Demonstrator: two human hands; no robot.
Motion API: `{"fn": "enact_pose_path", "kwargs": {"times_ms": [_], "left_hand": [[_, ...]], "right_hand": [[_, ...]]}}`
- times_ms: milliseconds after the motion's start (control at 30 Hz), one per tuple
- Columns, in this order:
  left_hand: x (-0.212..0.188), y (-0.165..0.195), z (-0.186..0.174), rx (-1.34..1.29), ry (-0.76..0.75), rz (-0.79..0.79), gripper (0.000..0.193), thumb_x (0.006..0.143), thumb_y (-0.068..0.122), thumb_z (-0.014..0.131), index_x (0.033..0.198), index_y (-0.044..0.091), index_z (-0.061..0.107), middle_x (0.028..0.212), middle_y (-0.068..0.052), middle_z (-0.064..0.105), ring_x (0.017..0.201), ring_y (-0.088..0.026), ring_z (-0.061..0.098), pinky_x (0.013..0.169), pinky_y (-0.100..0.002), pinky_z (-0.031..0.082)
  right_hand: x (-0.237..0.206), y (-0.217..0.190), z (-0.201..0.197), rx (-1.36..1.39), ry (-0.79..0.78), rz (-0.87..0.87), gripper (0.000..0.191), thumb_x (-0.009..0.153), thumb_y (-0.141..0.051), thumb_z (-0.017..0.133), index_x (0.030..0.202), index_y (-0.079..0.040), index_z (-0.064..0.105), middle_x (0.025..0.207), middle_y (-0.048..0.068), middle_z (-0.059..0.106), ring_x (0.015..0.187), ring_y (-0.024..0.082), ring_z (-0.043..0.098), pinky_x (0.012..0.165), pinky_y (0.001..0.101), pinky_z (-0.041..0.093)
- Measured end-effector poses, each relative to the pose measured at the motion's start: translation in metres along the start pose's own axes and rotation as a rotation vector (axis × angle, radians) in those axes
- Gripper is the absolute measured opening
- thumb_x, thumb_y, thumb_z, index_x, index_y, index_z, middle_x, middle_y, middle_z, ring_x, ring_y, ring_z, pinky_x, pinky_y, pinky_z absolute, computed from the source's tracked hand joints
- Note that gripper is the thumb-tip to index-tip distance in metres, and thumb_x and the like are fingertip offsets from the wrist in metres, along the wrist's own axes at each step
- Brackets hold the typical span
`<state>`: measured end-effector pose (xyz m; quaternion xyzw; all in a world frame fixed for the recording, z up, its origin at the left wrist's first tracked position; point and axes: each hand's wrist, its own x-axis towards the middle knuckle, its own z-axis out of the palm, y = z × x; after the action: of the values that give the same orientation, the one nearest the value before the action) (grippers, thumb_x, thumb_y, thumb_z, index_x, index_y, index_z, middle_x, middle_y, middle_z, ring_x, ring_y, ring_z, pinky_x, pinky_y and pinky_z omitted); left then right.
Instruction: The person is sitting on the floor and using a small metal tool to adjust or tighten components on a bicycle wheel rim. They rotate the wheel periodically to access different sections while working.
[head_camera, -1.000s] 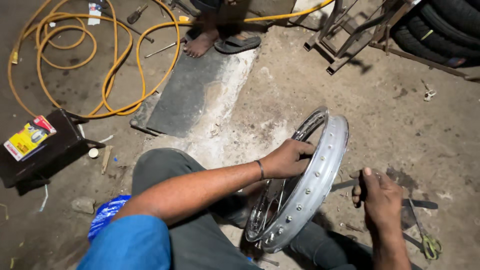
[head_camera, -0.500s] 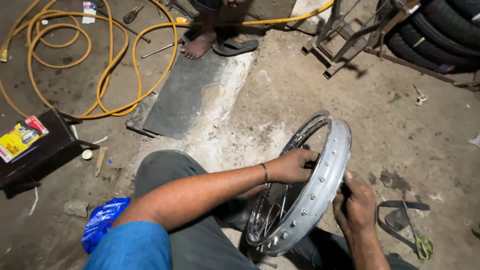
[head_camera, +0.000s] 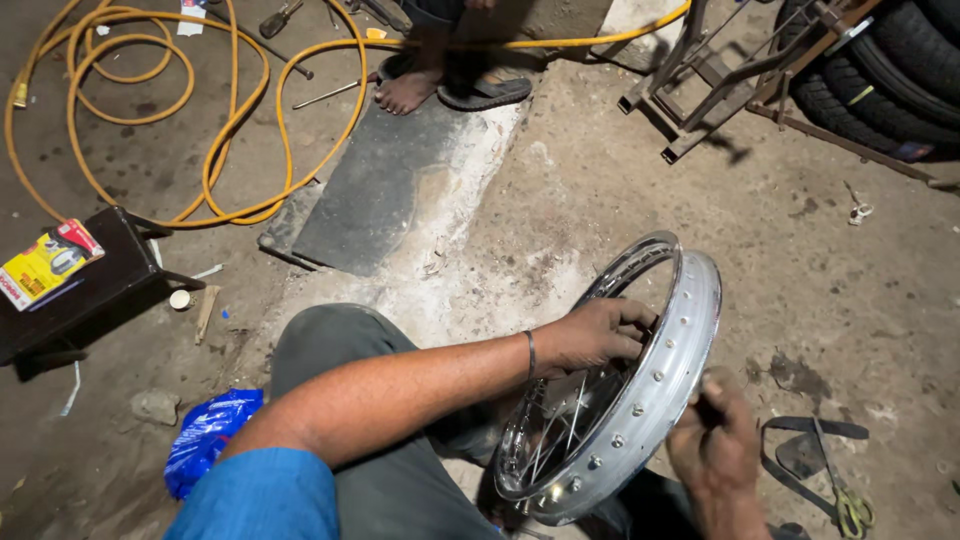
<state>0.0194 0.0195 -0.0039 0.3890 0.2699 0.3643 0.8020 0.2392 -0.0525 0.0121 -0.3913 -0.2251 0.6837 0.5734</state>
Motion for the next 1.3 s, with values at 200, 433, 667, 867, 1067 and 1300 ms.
{"fn": "enact_pose_path", "kwargs": {"times_ms": [200, 433, 667, 867, 1067, 1300], "left_hand": [[0.0, -0.003, 0.003, 0.08, 0.024, 0.109, 0.036, 0.09, 0.002, 0.07, 0.125, -0.005, 0.066, 0.11, -0.008, 0.072, 0.098, -0.012, 0.067, 0.085, -0.025, 0.054], [0.001, -0.013, 0.006, -0.04, 0.071, 0.059, 0.029, 0.087, 0.004, 0.07, 0.115, 0.0, 0.069, 0.102, -0.005, 0.073, 0.09, -0.01, 0.068, 0.077, -0.025, 0.055], [-0.004, -0.001, 0.014, 0.326, 0.175, 0.195, 0.024, 0.089, 0.006, 0.072, 0.112, -0.002, 0.073, 0.096, -0.007, 0.071, 0.086, -0.012, 0.064, 0.078, -0.028, 0.054], [-0.025, 0.044, 0.008, 1.212, 0.233, 0.486, 0.063, 0.072, 0.022, 0.076, 0.131, 0.005, 0.062, 0.142, -0.022, 0.055, 0.13, -0.04, 0.048, 0.107, -0.048, 0.043], [-0.021, 0.081, 0.018, 1.474, 0.038, 0.436, 0.062, 0.077, 0.033, 0.074, 0.131, 0.007, 0.059, 0.132, -0.017, 0.062, 0.13, -0.041, 0.05, 0.1, -0.056, 0.041], [-0.061, 0.068, 0.041, 1.275, -0.105, 0.286, 0.035, 0.092, 0.018, 0.063, 0.124, 0.002, 0.059, 0.09, -0.019, 0.073, 0.084, -0.038, 0.073, 0.073, -0.051, 0.058]], "right_hand": [[-0.009, 0.006, 0.007, 0.079, -0.025, 0.019, 0.017, 0.1, -0.014, 0.053, 0.105, 0.0, 0.06, 0.113, 0.013, 0.068, 0.113, 0.026, 0.062, 0.108, 0.0449, 0.044], [0.017, 0.002, 0.016, 0.02, 0.077, 0.071, 0.028, 0.105, -0.017, 0.054, 0.124, 0.0, 0.065, 0.115, 0.012, 0.07, 0.101, 0.023, 0.069, 0.093, 0.0392, 0.055], [0.031, 0.005, 0.018, -0.006, 0.056, 0.125, 0.029, 0.101, -0.018, 0.056, 0.119, 0.003, 0.066, 0.104, 0.014, 0.073, 0.085, 0.023, 0.073, 0.076, 0.035, 0.06], [0.045, 0.035, -0.007, -0.228, -0.016, 0.087, 0.025, 0.106, -0.014, 0.063, 0.125, 0.003, 0.066, 0.102, 0.014, 0.071, 0.078, 0.023, 0.068, 0.063, 0.0344, 0.057], [0.073, 0.043, -0.014, -0.047, -0.053, 0.213, 0.035, 0.098, -0.023, 0.062, 0.126, -0.002, 0.065, 0.108, 0.013, 0.075, 0.082, 0.022, 0.074, 0.068, 0.0334, 0.061], [0.045, 0.036, -0.009, -0.158, -0.188, 0.168, 0.036, 0.105, -0.025, 0.062, 0.13, 0.0, 0.065, 0.104, 0.02, 0.069, 0.076, 0.026, 0.072, 0.063, 0.0376, 0.06]]}}
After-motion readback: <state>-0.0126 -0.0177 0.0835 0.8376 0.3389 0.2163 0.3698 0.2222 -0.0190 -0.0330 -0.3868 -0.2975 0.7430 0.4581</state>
